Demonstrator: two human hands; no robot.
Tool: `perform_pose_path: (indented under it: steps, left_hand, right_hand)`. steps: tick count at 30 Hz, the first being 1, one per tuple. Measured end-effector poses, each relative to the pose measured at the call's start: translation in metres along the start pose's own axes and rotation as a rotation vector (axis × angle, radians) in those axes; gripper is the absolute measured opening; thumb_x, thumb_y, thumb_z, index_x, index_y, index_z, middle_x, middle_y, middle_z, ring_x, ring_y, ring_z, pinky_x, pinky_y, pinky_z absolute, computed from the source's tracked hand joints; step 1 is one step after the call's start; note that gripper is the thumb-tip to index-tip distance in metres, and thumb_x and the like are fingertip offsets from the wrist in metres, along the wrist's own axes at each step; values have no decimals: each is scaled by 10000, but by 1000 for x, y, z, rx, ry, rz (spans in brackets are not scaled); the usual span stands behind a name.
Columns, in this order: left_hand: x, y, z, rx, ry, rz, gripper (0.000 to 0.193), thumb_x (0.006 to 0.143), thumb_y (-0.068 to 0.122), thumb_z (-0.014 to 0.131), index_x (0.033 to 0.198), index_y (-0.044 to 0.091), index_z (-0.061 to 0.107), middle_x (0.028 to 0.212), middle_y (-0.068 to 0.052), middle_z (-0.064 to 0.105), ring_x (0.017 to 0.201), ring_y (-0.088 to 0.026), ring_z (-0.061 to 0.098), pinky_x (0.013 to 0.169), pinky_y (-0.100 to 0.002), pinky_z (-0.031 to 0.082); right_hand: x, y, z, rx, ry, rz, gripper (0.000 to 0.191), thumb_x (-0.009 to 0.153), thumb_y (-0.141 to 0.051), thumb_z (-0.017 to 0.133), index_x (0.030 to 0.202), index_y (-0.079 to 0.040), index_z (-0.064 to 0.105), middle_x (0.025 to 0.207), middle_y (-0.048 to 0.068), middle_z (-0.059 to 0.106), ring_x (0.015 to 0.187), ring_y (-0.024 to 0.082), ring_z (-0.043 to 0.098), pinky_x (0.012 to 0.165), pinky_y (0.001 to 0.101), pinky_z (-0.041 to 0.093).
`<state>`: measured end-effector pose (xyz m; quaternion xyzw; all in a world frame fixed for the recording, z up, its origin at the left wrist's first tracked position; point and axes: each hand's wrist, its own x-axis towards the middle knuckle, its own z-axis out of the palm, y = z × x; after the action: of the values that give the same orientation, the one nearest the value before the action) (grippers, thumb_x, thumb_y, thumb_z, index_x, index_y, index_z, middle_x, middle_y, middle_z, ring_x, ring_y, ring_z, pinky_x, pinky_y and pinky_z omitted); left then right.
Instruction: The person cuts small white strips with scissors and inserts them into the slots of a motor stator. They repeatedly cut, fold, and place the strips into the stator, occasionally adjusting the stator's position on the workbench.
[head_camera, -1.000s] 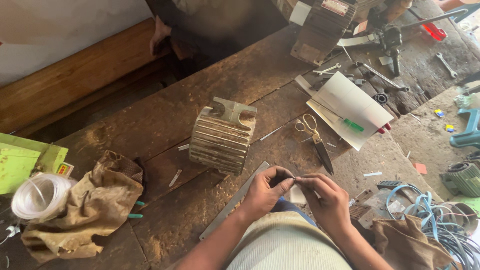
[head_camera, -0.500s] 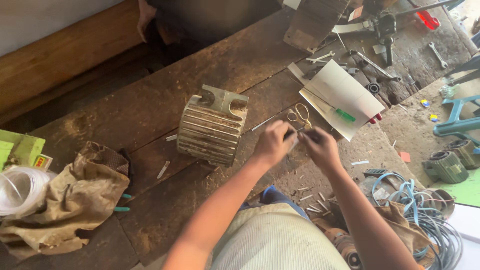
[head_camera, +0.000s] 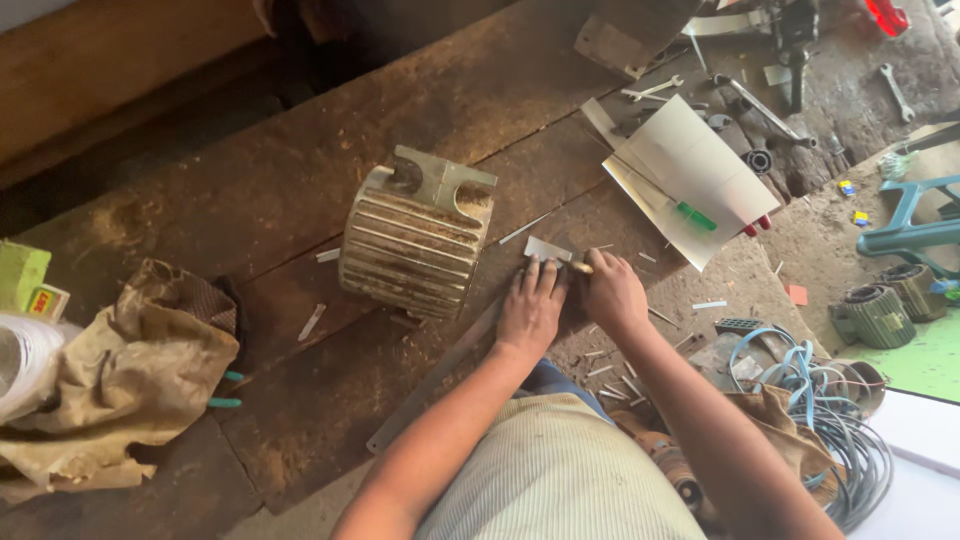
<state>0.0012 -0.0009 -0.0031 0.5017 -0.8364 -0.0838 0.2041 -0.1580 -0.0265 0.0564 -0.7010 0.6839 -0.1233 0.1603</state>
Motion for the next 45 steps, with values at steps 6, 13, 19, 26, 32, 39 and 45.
perform_pose_path:
  steps: [6,13,19,26,32,39,45]
  left_hand:
    - [6,6,-14,16,-48,-28,370,973,167,513,1309,66,633,1414,-178,556,1409,-406,464,1124,-487,427]
    - [3,5,-18,71,-1,3,418,944,162,524,1334,72,644,1437,-181,556,1391,-387,475,1124,-476,439]
    - [15,6,-16,38,-46,-20,283,952,181,548,1181,100,691,1335,-136,585,1300,-365,544,1064,-475,476]
    - [50,-1,-25,-6,-23,104,174,920,156,573,1052,131,684,1314,-151,598,1065,-318,617,792,-434,545]
    - [29,-8,-89,-387,90,256,149,942,97,633,1084,134,661,1163,-74,658,1080,-276,689,919,-410,577]
    - [29,13,-148,-922,148,-253,274,913,234,780,1098,59,678,1026,-81,692,874,-206,721,761,-334,591]
    - [46,7,-140,-1139,-7,-419,176,940,219,775,1032,80,721,950,-47,747,837,-157,720,751,-312,591]
  right_hand:
    - [37,12,-4,-134,-137,70,264,890,-173,640,1144,-123,689,1080,180,713,1024,400,677,861,498,546]
    - [30,32,6,-248,-243,-206,455,703,-195,724,1150,-119,691,1123,114,719,1070,324,661,914,439,540]
    - [19,8,2,-403,-170,-22,309,857,-151,658,1163,-164,700,1129,104,708,1119,310,642,901,417,540]
    - [43,26,-11,81,-58,104,283,1024,-357,636,1200,-156,729,1061,158,747,972,358,689,801,459,547]
    - [0,12,-18,1197,-402,619,296,1001,-350,719,1106,-74,719,863,21,670,726,142,584,627,311,485]
    - [-28,-26,-57,829,94,102,151,946,-129,738,1073,-49,722,938,-15,734,849,84,654,747,234,522]
    - [-29,-40,-68,839,121,96,149,959,-119,742,1084,-39,734,901,25,701,807,104,619,697,276,499]
